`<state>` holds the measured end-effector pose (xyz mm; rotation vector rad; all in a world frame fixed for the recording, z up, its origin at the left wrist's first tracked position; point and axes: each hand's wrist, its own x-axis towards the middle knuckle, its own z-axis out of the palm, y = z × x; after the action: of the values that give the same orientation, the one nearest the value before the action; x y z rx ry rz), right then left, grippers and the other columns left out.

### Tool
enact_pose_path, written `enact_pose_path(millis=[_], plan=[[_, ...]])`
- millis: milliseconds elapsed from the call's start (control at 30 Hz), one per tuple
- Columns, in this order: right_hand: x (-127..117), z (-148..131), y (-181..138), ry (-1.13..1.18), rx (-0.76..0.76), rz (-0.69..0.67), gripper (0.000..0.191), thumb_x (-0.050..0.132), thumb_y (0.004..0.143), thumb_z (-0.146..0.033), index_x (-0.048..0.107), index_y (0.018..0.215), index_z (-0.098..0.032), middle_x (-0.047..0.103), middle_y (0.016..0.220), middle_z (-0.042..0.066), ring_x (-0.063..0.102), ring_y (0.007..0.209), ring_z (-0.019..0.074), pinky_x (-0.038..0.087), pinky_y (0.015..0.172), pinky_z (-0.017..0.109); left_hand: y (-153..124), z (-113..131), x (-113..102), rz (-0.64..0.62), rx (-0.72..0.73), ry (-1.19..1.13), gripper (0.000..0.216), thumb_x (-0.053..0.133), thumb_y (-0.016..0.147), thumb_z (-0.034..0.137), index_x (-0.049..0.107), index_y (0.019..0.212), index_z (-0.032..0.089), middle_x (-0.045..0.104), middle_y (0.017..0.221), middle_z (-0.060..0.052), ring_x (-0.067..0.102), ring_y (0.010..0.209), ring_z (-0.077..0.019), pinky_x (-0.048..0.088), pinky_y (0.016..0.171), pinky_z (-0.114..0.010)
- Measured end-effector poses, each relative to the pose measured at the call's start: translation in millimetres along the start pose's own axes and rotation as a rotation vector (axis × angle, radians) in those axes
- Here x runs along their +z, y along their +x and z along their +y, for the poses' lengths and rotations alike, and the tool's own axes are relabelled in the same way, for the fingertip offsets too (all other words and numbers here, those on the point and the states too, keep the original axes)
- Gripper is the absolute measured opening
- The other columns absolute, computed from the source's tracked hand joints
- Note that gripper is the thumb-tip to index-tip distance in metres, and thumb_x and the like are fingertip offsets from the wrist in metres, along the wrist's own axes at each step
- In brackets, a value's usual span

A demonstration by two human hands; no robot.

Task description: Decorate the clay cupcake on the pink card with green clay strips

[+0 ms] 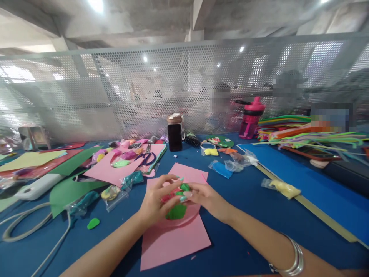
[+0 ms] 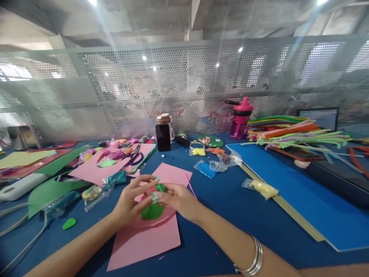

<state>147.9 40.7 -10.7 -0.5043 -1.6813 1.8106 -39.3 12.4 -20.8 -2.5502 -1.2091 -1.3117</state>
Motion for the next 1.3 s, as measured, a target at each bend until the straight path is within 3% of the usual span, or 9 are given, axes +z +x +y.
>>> enact_pose_path(millis=[100,200,333,467,733,1100,1300], plan=[[3.8,0.7,-2.6,-0.11,0.029,-0.035,0.037,0.064,0.075,-0.043,0.066,0.094,-0.011,0.068,0.09,0.008,0.063,0.088,0.0208,0.048,0.084,0.035,-0.3,2.9,-0.3,0.005,0.17,0.125,0.028,0.055,0.083,0.032,0.061,0.106,0.019,0.061,0.101,-0.011,0.062,0.084,-0.017,0.053,0.064,-0.025],[2.5,1.9,-3.8,-0.084,0.125,-0.017,0.041,0.063,0.073,-0.049,0.067,0.087,-0.011,0.069,0.077,0.007,0.066,0.077,0.02,0.052,0.076,0.034,0.6,3.1,-0.8,0.007,0.25,0.172,0.02,0.052,0.085,0.028,0.061,0.1,0.018,0.064,0.088,-0.008,0.062,0.072,-0.0132,0.05,0.058,-0.021],[-1.0,3.9,-1.7,-0.133,0.119,0.088,0.043,0.059,0.074,-0.054,0.066,0.075,-0.011,0.066,0.058,0.004,0.064,0.055,0.0153,0.052,0.058,0.027,0.8,1.2,1.7,-0.022,0.256,0.176,0.017,0.049,0.087,0.024,0.06,0.096,0.013,0.06,0.061,-0.001,0.054,0.05,-0.0092,0.04,0.046,-0.019],[-4.3,4.3,1.7,-0.168,0.06,0.185,0.043,0.057,0.075,-0.053,0.061,0.063,-0.012,0.062,0.049,0.002,0.057,0.044,0.0119,0.047,0.047,0.022,-1.0,-2.5,3.2,-0.005,0.237,0.193,0.013,0.048,0.086,0.016,0.061,0.089,0.014,0.059,0.056,0.002,0.05,0.043,-0.0067,0.034,0.043,-0.019],[-13.8,2.4,-1.0,-0.239,-0.058,0.372,0.039,0.057,0.078,-0.046,0.055,0.055,-0.014,0.057,0.046,0.001,0.054,0.041,0.0101,0.044,0.044,0.02,-2.8,-9.1,-2.8,-0.039,0.21,0.195,0.013,0.05,0.083,0.014,0.063,0.084,0.015,0.059,0.053,0.002,0.051,0.042,-0.0067,0.034,0.042,-0.018],[-11.7,4.4,-1.9,-0.354,-0.063,0.371,0.031,0.055,0.082,-0.04,0.059,0.069,-0.012,0.06,0.061,0.002,0.055,0.046,0.0092,0.042,0.048,0.02,-2.7,-5.9,-2.7,-0.039,0.205,0.201,0.015,0.047,0.082,0.014,0.062,0.081,0.015,0.056,0.05,0.003,0.048,0.04,-0.0064,0.031,0.042,-0.019],[9.3,5.3,-15.1,-0.284,-0.007,0.326,0.032,0.051,0.084,-0.043,0.06,0.076,-0.013,0.054,0.058,0.0,0.054,0.049,0.0101,0.041,0.047,0.019,-2.3,7.0,-3.1,-0.116,0.152,0.096,0.013,0.047,0.081,0.012,0.059,0.077,0.015,0.051,0.046,0.003,0.044,0.039,-0.0083,0.028,0.042,-0.023]])
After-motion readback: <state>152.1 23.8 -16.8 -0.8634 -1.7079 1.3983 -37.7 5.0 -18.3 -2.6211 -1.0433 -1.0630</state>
